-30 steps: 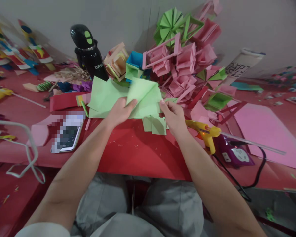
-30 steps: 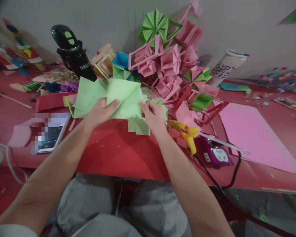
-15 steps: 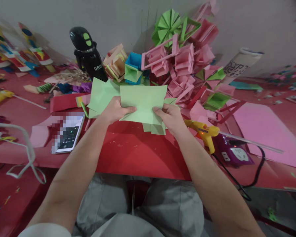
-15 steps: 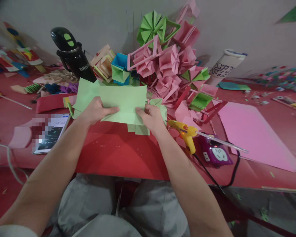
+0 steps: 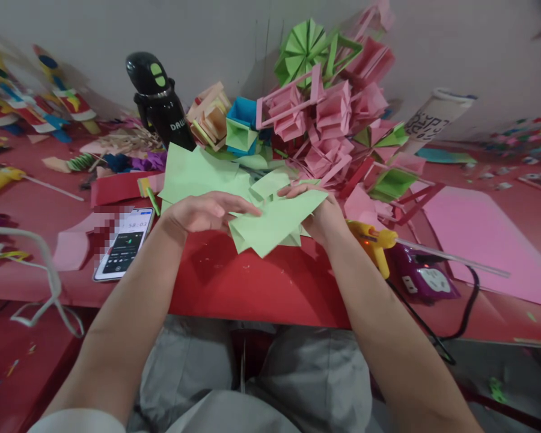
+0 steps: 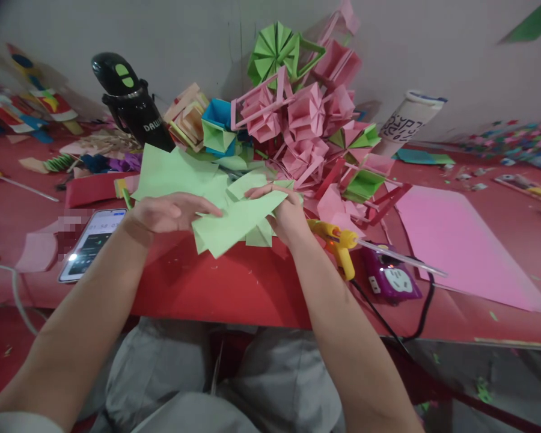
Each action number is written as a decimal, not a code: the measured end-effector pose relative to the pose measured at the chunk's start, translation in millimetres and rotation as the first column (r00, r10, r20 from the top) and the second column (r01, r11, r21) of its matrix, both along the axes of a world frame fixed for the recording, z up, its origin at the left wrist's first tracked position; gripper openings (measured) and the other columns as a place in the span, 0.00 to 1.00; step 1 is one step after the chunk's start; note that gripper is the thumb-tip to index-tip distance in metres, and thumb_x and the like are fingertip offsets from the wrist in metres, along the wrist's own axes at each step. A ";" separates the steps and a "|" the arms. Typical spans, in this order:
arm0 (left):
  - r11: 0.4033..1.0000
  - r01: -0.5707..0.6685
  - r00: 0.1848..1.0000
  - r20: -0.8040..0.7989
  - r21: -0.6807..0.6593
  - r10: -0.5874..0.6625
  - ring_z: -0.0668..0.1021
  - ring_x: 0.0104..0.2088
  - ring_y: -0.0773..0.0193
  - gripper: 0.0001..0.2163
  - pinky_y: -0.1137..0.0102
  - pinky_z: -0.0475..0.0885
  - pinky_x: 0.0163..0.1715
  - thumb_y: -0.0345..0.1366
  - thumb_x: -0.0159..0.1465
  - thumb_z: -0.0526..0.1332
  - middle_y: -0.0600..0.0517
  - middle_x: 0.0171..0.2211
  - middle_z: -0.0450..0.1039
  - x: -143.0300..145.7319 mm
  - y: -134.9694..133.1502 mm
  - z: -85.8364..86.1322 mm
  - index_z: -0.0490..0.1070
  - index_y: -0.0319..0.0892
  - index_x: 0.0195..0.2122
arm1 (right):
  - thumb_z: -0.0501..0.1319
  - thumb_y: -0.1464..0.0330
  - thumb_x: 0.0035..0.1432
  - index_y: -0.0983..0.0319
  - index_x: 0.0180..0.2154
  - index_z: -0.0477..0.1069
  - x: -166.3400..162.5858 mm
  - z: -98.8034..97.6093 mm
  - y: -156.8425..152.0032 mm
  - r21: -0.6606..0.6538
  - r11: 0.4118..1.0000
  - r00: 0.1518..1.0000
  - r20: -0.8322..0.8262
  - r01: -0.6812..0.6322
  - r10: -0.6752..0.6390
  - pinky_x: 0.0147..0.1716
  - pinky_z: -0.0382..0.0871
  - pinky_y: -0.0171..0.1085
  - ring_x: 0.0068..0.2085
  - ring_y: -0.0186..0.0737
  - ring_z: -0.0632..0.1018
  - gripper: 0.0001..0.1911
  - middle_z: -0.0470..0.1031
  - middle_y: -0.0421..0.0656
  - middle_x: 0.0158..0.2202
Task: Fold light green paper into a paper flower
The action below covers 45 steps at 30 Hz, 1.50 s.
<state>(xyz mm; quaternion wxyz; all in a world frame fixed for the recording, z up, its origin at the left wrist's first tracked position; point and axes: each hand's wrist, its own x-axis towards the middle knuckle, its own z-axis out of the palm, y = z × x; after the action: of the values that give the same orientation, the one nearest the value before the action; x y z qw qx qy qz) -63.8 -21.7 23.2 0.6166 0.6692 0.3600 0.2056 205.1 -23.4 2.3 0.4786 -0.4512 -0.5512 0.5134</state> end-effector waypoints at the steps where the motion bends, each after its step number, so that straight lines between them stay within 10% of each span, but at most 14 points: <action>1: 1.000 0.019 1.000 -0.025 -0.004 -0.019 0.81 0.47 0.43 0.27 0.57 0.79 0.38 0.59 0.53 0.61 0.40 0.54 0.77 2.4 -0.5 0.5 0.79 0.45 0.45 | 0.59 0.64 0.51 0.59 0.26 0.73 0.1 0.1 -0.7 -0.013 1.000 1.000 -0.013 -0.010 0.010 0.36 0.73 0.39 0.41 0.41 0.80 0.07 0.80 0.45 0.44; 8: 0.985 -0.146 0.989 -0.007 -0.091 0.146 0.82 0.39 0.56 0.28 0.63 0.78 0.38 0.44 0.54 0.74 0.44 0.46 0.78 45.2 -9.7 -8.7 0.68 0.44 0.53 | 0.66 0.65 0.51 0.59 0.30 0.79 -8.4 -6.2 -3.9 0.004 0.979 0.975 -0.089 -0.202 0.201 0.37 0.71 0.38 0.39 0.39 0.79 0.05 0.81 0.43 0.42; 16: 0.862 -0.506 0.838 0.220 -0.035 0.500 0.82 0.42 0.53 0.36 0.60 0.79 0.40 0.34 0.51 0.75 0.40 0.51 0.76 51.9 -1.5 -20.2 0.65 0.40 0.61 | 0.67 0.42 0.51 0.58 0.38 0.78 -9.5 -7.0 5.2 -0.188 0.982 0.969 -0.247 -0.024 -0.023 0.33 0.73 0.37 0.36 0.39 0.78 0.27 0.78 0.45 0.39; 28: 0.858 -0.512 0.847 0.192 0.045 0.496 0.81 0.41 0.56 0.16 0.65 0.77 0.41 0.39 0.56 0.72 0.44 0.42 0.80 67.1 -9.0 -19.4 0.76 0.36 0.41 | 0.72 0.49 0.48 0.61 0.24 0.69 -14.3 -21.7 1.2 -0.019 0.999 0.989 0.140 -0.046 0.048 0.24 0.58 0.36 0.25 0.32 0.66 0.24 0.67 0.37 0.21; 45: 0.844 -0.535 0.817 0.274 0.030 0.508 0.82 0.36 0.59 0.15 0.67 0.77 0.35 0.40 0.54 0.73 0.47 0.38 0.82 69.1 -11.2 -20.0 0.77 0.39 0.40 | 0.68 0.49 0.55 0.60 0.19 0.62 -14.2 -16.0 -1.9 0.112 0.993 0.994 0.104 0.021 -0.032 0.24 0.54 0.35 0.22 0.29 0.62 0.28 0.62 0.35 0.17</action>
<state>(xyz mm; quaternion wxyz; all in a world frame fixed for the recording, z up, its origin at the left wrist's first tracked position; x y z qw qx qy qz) 5.3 -32.9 3.2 0.5415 0.5442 0.4359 0.4698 190.9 -25.3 -13.7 0.4798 -0.4578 -0.5975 0.4508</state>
